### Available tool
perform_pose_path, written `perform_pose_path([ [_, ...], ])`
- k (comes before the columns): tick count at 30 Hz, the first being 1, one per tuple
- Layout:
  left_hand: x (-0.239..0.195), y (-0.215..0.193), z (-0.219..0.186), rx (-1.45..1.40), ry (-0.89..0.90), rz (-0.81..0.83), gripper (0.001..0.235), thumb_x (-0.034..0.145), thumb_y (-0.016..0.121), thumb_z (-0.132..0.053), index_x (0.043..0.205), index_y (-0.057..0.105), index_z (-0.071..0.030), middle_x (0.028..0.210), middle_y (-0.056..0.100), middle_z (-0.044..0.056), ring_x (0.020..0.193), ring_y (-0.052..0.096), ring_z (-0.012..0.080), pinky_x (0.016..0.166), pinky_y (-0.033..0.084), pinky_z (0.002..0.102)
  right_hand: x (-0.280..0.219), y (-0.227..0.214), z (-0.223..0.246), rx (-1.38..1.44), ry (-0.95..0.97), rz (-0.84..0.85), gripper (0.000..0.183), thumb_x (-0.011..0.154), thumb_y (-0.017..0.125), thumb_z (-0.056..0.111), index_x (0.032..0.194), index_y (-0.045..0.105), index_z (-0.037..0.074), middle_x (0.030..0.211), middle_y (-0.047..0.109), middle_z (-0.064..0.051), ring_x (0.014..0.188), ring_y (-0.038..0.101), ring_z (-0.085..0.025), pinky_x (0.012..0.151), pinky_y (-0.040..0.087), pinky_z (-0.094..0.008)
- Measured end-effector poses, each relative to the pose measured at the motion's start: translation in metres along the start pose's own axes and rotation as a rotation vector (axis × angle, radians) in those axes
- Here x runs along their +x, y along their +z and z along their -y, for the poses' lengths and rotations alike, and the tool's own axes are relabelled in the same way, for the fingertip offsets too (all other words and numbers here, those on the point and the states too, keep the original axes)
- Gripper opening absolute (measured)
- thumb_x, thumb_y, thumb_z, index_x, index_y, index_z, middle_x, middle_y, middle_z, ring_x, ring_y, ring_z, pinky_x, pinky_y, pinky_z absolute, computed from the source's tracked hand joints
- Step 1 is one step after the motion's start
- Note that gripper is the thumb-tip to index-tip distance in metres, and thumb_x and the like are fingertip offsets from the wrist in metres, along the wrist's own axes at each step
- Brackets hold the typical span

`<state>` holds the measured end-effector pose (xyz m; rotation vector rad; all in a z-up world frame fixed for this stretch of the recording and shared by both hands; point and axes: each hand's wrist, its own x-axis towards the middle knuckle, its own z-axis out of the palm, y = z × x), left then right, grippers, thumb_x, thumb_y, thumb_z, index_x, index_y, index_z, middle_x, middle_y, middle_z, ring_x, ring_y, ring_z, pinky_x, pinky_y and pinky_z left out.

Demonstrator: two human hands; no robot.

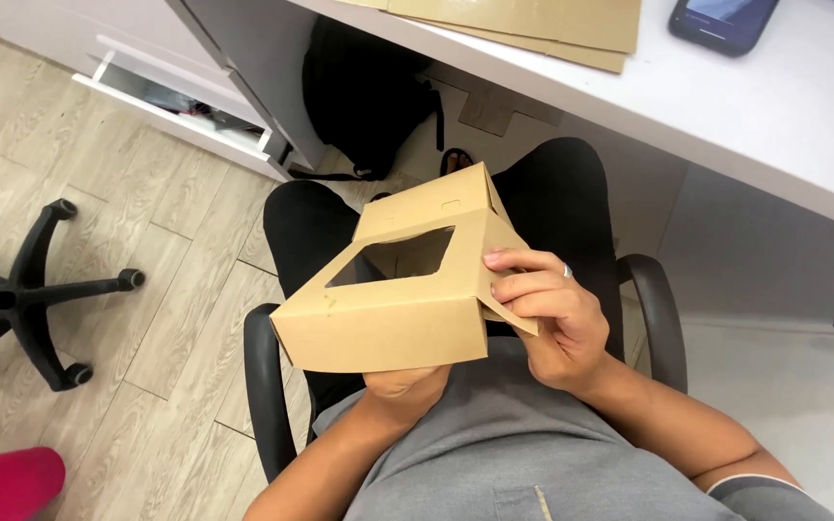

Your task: Folding flat cardboard sheets into 3D boxes with clear windows.

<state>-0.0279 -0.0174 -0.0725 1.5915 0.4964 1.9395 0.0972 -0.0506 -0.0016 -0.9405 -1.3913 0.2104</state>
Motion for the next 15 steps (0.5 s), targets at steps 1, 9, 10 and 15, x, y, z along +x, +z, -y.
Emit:
perform_pose_path([
  [1, 0.001, 0.002, 0.0, -0.006, -0.004, 0.005, 0.012, 0.063, 0.062, 0.009, 0.07, 0.066, -0.001, 0.057, 0.06, 0.012, 0.052, 0.057, 0.0182, 0.053, 0.049, 0.028, -0.002, -0.001, 0.0, -0.006, 0.003, -0.005, 0.003, 0.077, 0.055, 0.002, 0.074, 0.054, 0.002, 0.074, 0.06, -0.012, 0.084, 0.059, -0.038, 0.078, 0.046, -0.048],
  [9, 0.011, 0.011, -0.005, -0.036, -0.011, 0.114, 0.012, 0.064, 0.064, 0.006, 0.072, 0.066, -0.002, 0.06, 0.062, 0.011, 0.053, 0.059, 0.0171, 0.052, 0.051, 0.026, -0.009, -0.013, 0.003, -0.133, -0.033, -0.023, 0.006, 0.074, 0.059, 0.006, 0.069, 0.056, 0.005, 0.073, 0.061, -0.01, 0.084, 0.06, -0.036, 0.079, 0.046, -0.047],
  [10, 0.013, 0.013, -0.005, -0.038, -0.013, 0.117, 0.012, 0.064, 0.064, 0.006, 0.072, 0.066, -0.002, 0.06, 0.062, 0.011, 0.053, 0.059, 0.0171, 0.052, 0.051, 0.026, -0.009, -0.014, 0.003, -0.136, -0.031, -0.026, 0.006, 0.074, 0.059, 0.006, 0.069, 0.056, 0.005, 0.073, 0.061, -0.01, 0.084, 0.06, -0.036, 0.079, 0.046, -0.047],
  [15, 0.021, 0.022, -0.008, -0.041, -0.007, 0.174, 0.013, 0.064, 0.064, 0.004, 0.074, 0.066, -0.003, 0.061, 0.063, 0.01, 0.054, 0.06, 0.0163, 0.052, 0.052, 0.025, -0.01, -0.017, 0.005, -0.173, -0.014, -0.085, 0.008, 0.075, 0.058, 0.007, 0.069, 0.057, 0.004, 0.074, 0.061, -0.011, 0.083, 0.06, -0.036, 0.078, 0.046, -0.046],
])
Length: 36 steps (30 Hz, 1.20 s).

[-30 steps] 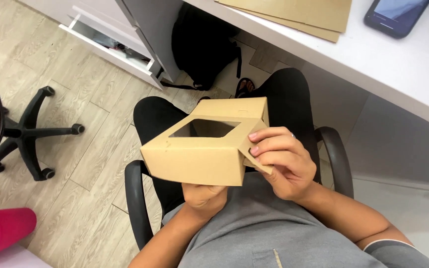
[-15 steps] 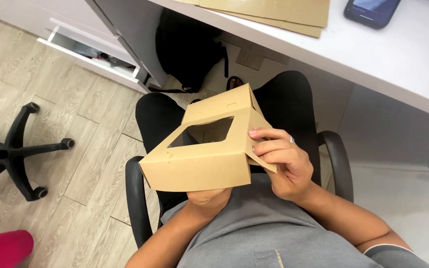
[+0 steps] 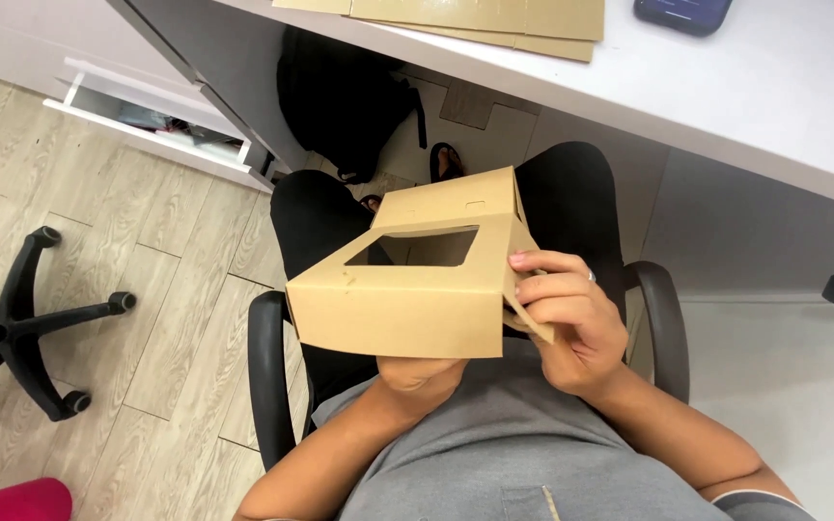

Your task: Folding flat cardboard sheets into 3D boxes with clear windows.

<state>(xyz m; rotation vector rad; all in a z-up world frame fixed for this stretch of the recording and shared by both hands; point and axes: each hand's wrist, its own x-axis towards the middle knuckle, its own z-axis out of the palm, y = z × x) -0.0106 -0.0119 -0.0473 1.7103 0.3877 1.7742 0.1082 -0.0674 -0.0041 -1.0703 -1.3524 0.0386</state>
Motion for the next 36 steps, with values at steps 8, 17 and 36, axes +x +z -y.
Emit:
perform_pose_path([
  [8, 0.01, 0.005, -0.006, 0.025, -0.009, 0.049, 0.013, 0.065, 0.066, 0.002, 0.076, 0.066, -0.005, 0.063, 0.064, 0.009, 0.055, 0.061, 0.0154, 0.051, 0.053, 0.024, 0.001, -0.002, -0.005, 0.026, 0.037, -0.075, 0.011, 0.077, 0.058, 0.007, 0.069, 0.058, 0.0, 0.073, 0.059, -0.014, 0.083, 0.059, -0.038, 0.078, 0.046, -0.045],
  [17, 0.022, 0.001, -0.016, 0.053, 0.0, 0.109, 0.014, 0.065, 0.067, 0.0, 0.078, 0.066, -0.006, 0.066, 0.065, 0.008, 0.056, 0.062, 0.0143, 0.05, 0.054, 0.022, 0.006, 0.008, 0.002, 0.087, 0.068, -0.031, 0.008, 0.073, 0.06, 0.003, 0.066, 0.058, 0.0, 0.07, 0.059, -0.014, 0.081, 0.059, -0.038, 0.075, 0.047, -0.045],
  [36, 0.025, -0.009, -0.02, 0.129, 0.02, 0.059, 0.014, 0.067, 0.067, -0.004, 0.08, 0.066, -0.007, 0.069, 0.066, 0.008, 0.06, 0.064, 0.0161, 0.053, 0.055, 0.024, 0.009, 0.01, -0.007, 0.226, 0.039, 0.016, 0.003, 0.072, 0.06, -0.004, 0.074, 0.059, -0.005, 0.085, 0.054, -0.021, 0.09, 0.058, -0.041, 0.078, 0.049, -0.043],
])
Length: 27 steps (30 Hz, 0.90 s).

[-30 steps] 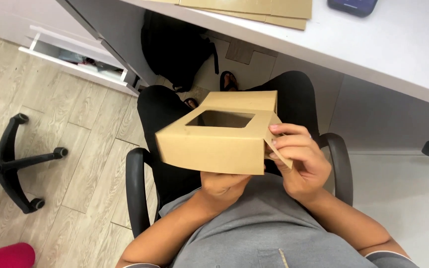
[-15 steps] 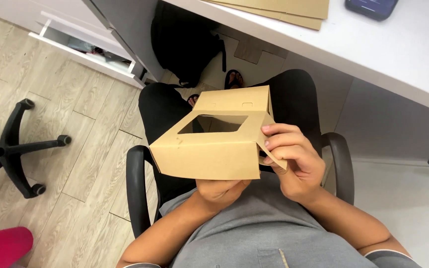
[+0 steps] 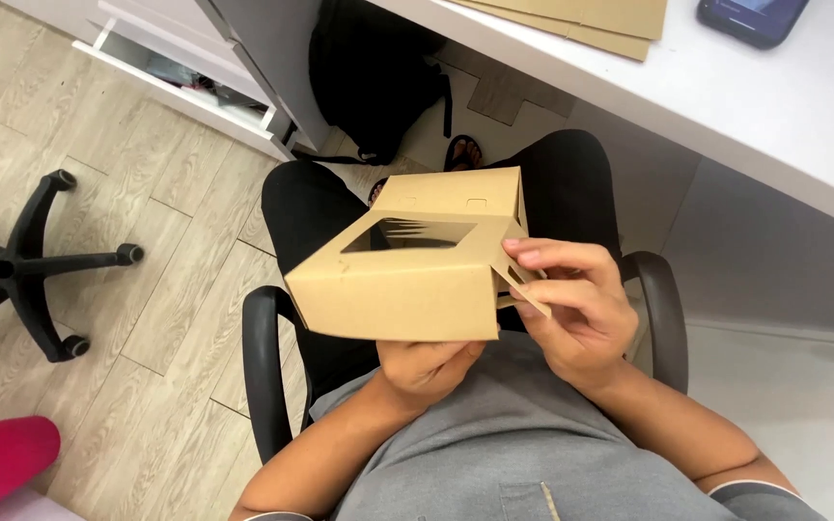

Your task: Folding flat cardboard sheets into 3D boxes with clear windows.

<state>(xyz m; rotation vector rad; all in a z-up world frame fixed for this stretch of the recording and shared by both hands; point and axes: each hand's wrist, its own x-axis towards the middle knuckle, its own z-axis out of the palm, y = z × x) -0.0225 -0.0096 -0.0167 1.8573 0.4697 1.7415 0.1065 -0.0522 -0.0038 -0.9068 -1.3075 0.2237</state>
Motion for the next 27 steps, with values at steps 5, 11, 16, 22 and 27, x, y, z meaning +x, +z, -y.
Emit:
perform_pose_path([
  [5, -0.003, -0.002, 0.001, 0.08, -0.017, -0.049, 0.012, 0.065, 0.067, -0.003, 0.077, 0.068, -0.007, 0.065, 0.065, 0.006, 0.057, 0.062, 0.0166, 0.051, 0.054, 0.025, 0.004, 0.007, -0.002, -0.03, 0.016, 0.086, 0.008, 0.069, 0.064, -0.005, 0.076, 0.06, -0.006, 0.091, 0.053, -0.021, 0.097, 0.055, -0.039, 0.082, 0.046, -0.043],
  [11, -0.004, -0.008, 0.0, 0.12, -0.018, -0.11, 0.011, 0.065, 0.067, -0.003, 0.075, 0.068, -0.006, 0.064, 0.065, 0.007, 0.055, 0.061, 0.0166, 0.051, 0.054, 0.025, 0.01, 0.012, -0.001, 0.088, 0.023, 0.171, 0.012, 0.073, 0.059, -0.002, 0.084, 0.057, -0.008, 0.092, 0.053, -0.023, 0.097, 0.054, -0.04, 0.084, 0.045, -0.047],
  [16, -0.009, -0.007, -0.002, 0.136, -0.039, -0.142, 0.012, 0.065, 0.066, -0.002, 0.076, 0.068, -0.006, 0.065, 0.064, 0.008, 0.056, 0.062, 0.0175, 0.052, 0.055, 0.026, 0.015, 0.016, -0.001, 0.131, 0.036, 0.195, 0.008, 0.073, 0.058, -0.004, 0.08, 0.054, -0.006, 0.089, 0.055, -0.021, 0.092, 0.057, -0.037, 0.081, 0.047, -0.044],
  [22, -0.005, -0.009, -0.002, 0.127, -0.051, -0.148, 0.014, 0.067, 0.067, -0.001, 0.079, 0.067, -0.006, 0.065, 0.065, 0.009, 0.057, 0.062, 0.0176, 0.052, 0.054, 0.026, 0.017, 0.021, -0.002, 0.116, 0.024, 0.172, 0.006, 0.074, 0.059, -0.002, 0.075, 0.055, -0.006, 0.085, 0.055, -0.02, 0.089, 0.058, -0.036, 0.08, 0.048, -0.043],
  [27, -0.016, -0.014, 0.0, 0.162, 0.02, -0.166, 0.014, 0.068, 0.065, -0.003, 0.081, 0.067, -0.006, 0.07, 0.065, 0.01, 0.058, 0.062, 0.0204, 0.051, 0.054, 0.027, 0.015, 0.019, -0.001, 0.063, -0.065, 0.174, 0.006, 0.07, 0.063, -0.001, 0.07, 0.058, -0.004, 0.075, 0.058, -0.017, 0.08, 0.061, -0.037, 0.075, 0.049, -0.045],
])
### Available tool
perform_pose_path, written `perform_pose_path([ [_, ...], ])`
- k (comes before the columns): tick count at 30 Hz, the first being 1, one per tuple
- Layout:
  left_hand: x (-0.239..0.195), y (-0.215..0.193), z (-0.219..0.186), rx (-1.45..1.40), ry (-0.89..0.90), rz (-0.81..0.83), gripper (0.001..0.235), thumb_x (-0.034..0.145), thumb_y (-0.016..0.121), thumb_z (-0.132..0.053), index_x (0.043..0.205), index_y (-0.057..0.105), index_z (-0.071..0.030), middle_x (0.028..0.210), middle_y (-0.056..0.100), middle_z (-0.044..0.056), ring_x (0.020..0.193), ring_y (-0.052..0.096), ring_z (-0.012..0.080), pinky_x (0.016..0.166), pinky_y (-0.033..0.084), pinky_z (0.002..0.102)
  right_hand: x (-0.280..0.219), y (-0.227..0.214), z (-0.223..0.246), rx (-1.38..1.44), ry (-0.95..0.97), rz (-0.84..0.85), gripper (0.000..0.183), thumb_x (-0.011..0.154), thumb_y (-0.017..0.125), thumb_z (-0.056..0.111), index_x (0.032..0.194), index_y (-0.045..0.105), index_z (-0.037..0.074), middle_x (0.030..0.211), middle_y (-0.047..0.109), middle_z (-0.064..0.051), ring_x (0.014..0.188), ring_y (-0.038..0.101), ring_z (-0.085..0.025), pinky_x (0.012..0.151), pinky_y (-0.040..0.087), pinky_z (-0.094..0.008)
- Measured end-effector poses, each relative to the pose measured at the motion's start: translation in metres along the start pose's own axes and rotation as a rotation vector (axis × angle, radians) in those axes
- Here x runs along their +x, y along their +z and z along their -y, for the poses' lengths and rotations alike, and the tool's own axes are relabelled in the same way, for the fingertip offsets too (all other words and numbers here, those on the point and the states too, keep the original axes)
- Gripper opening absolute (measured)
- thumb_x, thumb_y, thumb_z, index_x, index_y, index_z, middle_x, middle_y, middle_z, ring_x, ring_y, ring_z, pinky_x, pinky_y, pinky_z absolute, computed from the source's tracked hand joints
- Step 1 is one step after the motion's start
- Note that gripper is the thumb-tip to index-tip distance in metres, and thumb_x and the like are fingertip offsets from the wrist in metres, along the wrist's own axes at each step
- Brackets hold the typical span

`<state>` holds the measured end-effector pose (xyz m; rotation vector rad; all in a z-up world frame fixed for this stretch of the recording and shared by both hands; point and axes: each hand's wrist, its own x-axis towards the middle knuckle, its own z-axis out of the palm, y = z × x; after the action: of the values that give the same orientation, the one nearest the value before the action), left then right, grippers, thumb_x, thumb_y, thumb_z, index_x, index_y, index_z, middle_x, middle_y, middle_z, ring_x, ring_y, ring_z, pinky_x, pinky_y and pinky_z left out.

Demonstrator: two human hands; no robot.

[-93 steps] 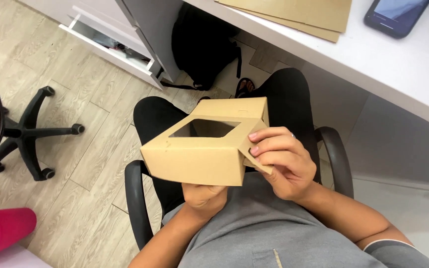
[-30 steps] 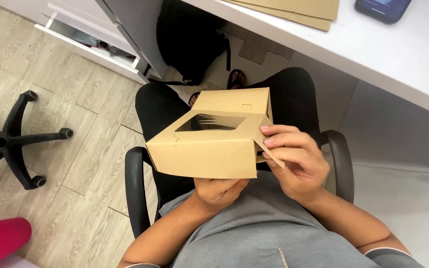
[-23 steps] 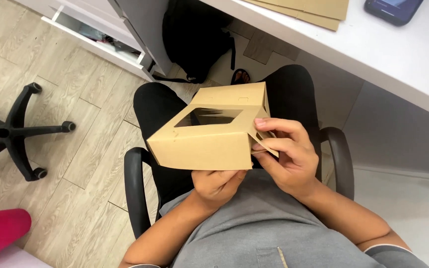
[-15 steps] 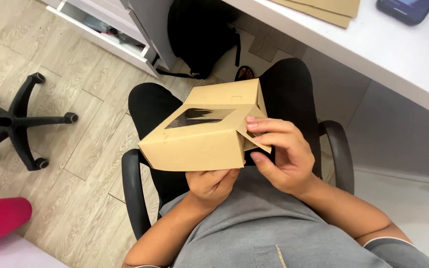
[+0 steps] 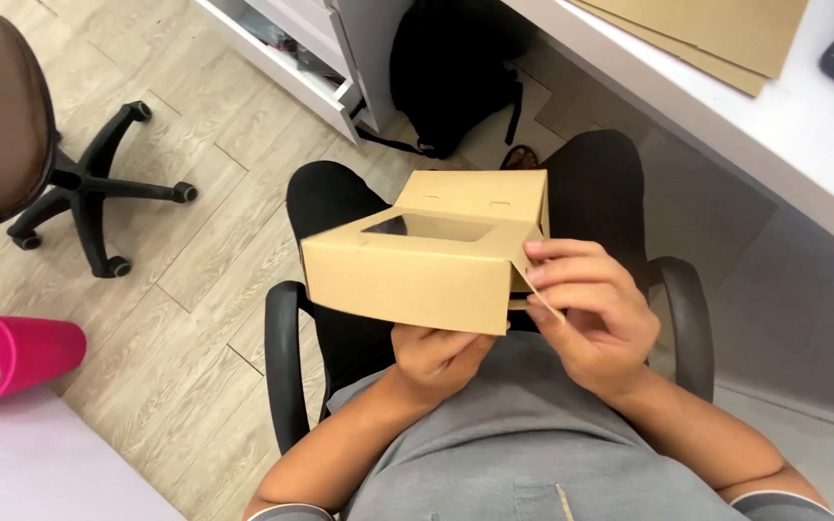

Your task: Folding flat cardboard sheets into 3D boxes with clear windows.

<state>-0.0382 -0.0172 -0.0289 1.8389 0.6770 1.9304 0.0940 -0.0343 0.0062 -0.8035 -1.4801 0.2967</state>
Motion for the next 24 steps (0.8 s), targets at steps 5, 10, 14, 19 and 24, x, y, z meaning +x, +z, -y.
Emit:
perform_pose_path([
  [5, 0.017, 0.002, -0.006, 0.024, 0.04, 0.043, 0.013, 0.068, 0.066, -0.004, 0.08, 0.068, -0.008, 0.071, 0.064, 0.01, 0.059, 0.062, 0.022, 0.052, 0.055, 0.029, 0.011, -0.002, 0.004, -0.053, -0.018, -0.018, 0.009, 0.066, 0.068, -0.001, 0.066, 0.059, -0.002, 0.07, 0.059, -0.016, 0.076, 0.061, -0.038, 0.069, 0.049, -0.043],
  [10, 0.062, 0.012, -0.017, 0.124, 0.029, 0.342, 0.005, 0.081, 0.059, -0.011, 0.082, 0.062, -0.007, 0.075, 0.061, 0.007, 0.063, 0.057, 0.023, 0.06, 0.044, 0.032, 0.047, -0.016, 0.018, -0.257, 0.014, 0.101, 0.007, 0.078, 0.056, 0.001, 0.074, 0.051, -0.003, 0.077, 0.056, -0.015, 0.088, 0.058, -0.039, 0.081, 0.049, -0.045],
  [14, 0.088, 0.035, -0.024, -0.048, -0.003, 0.291, 0.009, 0.084, 0.056, -0.004, 0.093, 0.057, 0.0, 0.084, 0.06, 0.011, 0.075, 0.06, 0.0238, 0.071, 0.05, 0.031, 0.057, -0.021, 0.018, -0.173, 0.02, 0.015, 0.007, 0.087, 0.051, 0.002, 0.085, 0.05, -0.005, 0.08, 0.053, -0.016, 0.076, 0.055, -0.025, 0.078, 0.046, -0.035],
  [19, 0.078, 0.036, -0.028, -0.093, -0.094, 0.293, 0.014, 0.084, 0.06, -0.001, 0.098, 0.056, -0.002, 0.086, 0.059, 0.011, 0.077, 0.06, 0.0211, 0.073, 0.053, 0.027, 0.052, -0.023, 0.023, -0.33, 0.048, -0.047, 0.008, 0.089, 0.055, 0.001, 0.089, 0.052, -0.006, 0.09, 0.053, -0.019, 0.089, 0.052, -0.028, 0.086, 0.042, -0.035],
  [24, 0.075, 0.028, -0.03, -0.023, -0.082, 0.307, 0.015, 0.083, 0.063, -0.006, 0.097, 0.058, -0.004, 0.089, 0.059, 0.009, 0.081, 0.059, 0.0226, 0.077, 0.049, 0.03, 0.042, -0.021, 0.03, -0.342, 0.077, -0.023, 0.017, 0.09, 0.053, 0.007, 0.083, 0.055, -0.009, 0.109, 0.036, -0.017, 0.09, 0.058, -0.036, 0.088, 0.047, -0.039],
])
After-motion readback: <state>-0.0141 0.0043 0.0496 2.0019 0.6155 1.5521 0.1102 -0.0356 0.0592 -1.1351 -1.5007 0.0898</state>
